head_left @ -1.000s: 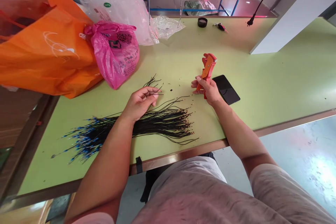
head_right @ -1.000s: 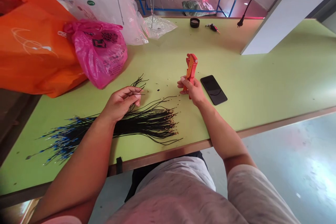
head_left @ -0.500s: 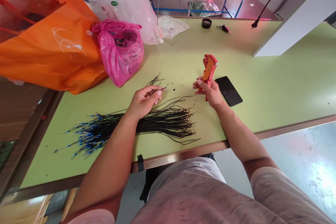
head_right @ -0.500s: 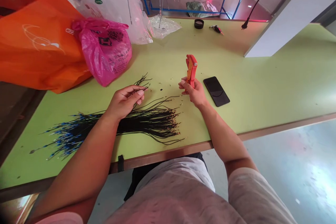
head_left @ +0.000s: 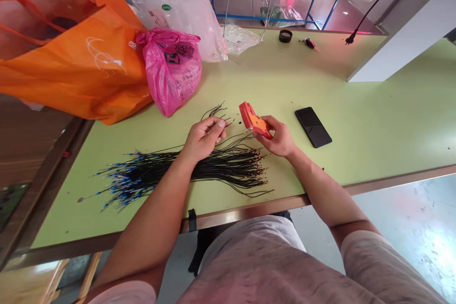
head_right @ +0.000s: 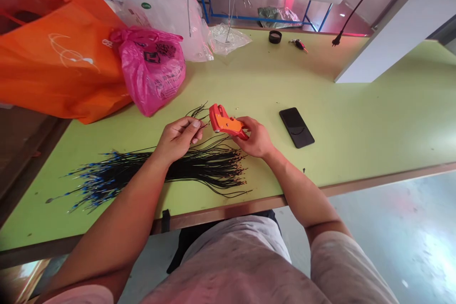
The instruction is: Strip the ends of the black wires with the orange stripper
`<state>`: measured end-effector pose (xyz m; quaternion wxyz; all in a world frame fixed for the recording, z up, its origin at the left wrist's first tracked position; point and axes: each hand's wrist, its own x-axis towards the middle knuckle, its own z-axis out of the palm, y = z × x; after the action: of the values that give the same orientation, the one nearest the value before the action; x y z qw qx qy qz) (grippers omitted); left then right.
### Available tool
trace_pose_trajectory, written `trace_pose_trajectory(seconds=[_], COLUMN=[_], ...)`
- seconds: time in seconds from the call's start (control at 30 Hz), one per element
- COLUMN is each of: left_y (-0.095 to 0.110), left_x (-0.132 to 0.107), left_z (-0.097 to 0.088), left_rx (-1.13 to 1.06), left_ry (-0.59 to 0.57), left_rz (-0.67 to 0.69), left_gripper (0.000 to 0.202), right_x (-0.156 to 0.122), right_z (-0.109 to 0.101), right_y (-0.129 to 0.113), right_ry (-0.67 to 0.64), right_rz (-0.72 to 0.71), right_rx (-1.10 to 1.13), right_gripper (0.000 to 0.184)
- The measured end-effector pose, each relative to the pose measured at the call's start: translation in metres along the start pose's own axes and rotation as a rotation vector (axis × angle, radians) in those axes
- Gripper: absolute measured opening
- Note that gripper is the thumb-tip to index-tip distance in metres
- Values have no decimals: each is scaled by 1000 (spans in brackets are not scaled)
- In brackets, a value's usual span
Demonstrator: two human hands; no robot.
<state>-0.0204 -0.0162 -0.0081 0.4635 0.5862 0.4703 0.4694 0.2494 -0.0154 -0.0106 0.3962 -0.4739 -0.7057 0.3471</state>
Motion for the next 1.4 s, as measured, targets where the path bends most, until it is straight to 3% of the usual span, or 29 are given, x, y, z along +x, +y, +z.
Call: trace_pose_trajectory(seconds=[0.27, 0.5, 0.67, 0.77, 0.87, 1.07, 1.23, 1.4], left_y=[5, 5, 5, 6, 6, 5, 5, 5], left_x=[1, 3, 3, 2, 0, -3, -6, -6], left_z=[5, 4, 5, 6, 8, 16, 15, 13], left_rx=[-104, -98, -104, -89, -85, -72, -60, -40], left_ry=[-60, -50, -5, -14, -29, -68, -99, -104], left_rz=[2, 25, 27, 17, 22, -6, -14, 23], left_gripper=[62, 55, 56, 56, 55, 49, 45, 44], right_x=[-1, 10, 29, 28, 18, 8, 12, 14], right_z=[16, 24, 22, 28, 37, 45, 37, 25], right_y=[9, -15, -32, -30, -25, -21, -17, -11], right_ry=[-30, 10, 8, 67, 25, -44, 12, 85], right_rz=[-42, -42, 138, 116, 83, 96, 129, 145], right_rx=[-96, -100, 66, 236, 393, 439, 388, 115], right_gripper=[43, 41, 44, 49, 56, 58, 55, 38])
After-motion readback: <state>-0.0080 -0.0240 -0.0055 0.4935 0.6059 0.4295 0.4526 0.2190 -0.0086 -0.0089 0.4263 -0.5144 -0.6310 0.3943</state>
